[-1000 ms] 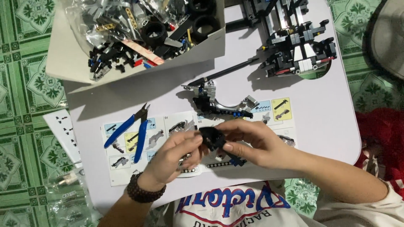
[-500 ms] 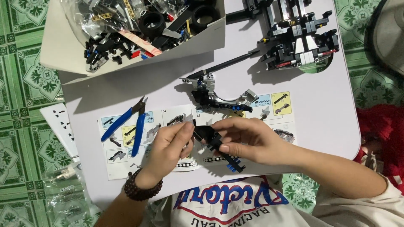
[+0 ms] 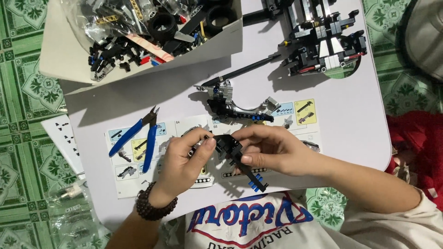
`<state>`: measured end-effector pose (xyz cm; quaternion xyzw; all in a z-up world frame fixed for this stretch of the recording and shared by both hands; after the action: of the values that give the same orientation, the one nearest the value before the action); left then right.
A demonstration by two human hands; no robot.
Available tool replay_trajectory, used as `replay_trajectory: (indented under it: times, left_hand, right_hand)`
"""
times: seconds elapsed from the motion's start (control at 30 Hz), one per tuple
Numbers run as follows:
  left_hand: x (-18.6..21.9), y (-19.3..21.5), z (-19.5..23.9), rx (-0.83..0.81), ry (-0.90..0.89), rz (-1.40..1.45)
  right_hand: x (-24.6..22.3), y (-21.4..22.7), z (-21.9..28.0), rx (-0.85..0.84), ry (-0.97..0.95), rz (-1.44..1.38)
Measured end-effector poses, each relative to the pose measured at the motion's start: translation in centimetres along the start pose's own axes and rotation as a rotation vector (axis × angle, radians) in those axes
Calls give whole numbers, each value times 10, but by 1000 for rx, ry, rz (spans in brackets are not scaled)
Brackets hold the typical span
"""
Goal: The person assembles a Lego Technic model by connecting small grey and black pieces to a larger black and blue assembly. They follow an instruction manual laid out on the table, picking up individual pieces and snapping them into place on the growing structure.
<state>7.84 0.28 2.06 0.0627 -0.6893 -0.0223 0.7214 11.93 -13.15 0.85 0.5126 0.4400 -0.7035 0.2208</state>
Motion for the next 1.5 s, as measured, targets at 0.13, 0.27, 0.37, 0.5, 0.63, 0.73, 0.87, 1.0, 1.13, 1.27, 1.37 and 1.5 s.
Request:
replay_trajectory:
  times: [0.13,0.27,0.37,0.5,0.63,0.73,0.87,1.0,1.13,1.27,1.37,1.5]
  left_hand:
    - [-10,-2,1,-2,9,35]
    - [-10,-1,-3,5,-10,22]
    - [-14,-1,-1,-1,-6,8]
    - [-14,-2,-1,3,-15,20]
    - [-23,-1,3,20,29,135]
    - [-10,-11,2,-147,126,382]
    - [-3,-8,-1,-108,129,335]
    - [-11,-10,1,-102,152,456]
    - [-15,-14,1,-113,126,516]
    - [-11,-12,5,-53,51,394]
    - [-5,-15,7,-48,48,308]
    - [2,-17,5,-78,61,236]
  right_hand:
    - [7,4,0,-19,-19,3]
    - [2,3,-2,-10,-47,15]
    - [4,1,-1,-17,-51,-13]
    - [4,1,-2,-26,-57,0]
    - [-9,9,-6,24,-6,18]
    - [-3,26,-2,152,-25,-15]
    - [1,30,-2,184,-16,-9]
    - [5,33,0,212,-17,5]
    - [12,42,6,233,-6,38]
    - [9,37,2,222,-5,74]
    - [10,33,2,218,-2,79]
    - [22,38,5,217,-20,53]
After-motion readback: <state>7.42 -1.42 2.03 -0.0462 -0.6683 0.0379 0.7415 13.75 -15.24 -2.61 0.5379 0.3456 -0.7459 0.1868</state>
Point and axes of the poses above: each hand's wrist, its own z-axis away from the middle knuckle, its own y-axis out of the back of the hand, x = y × z, the point moved 8 cm from there along -z, towards the middle knuckle
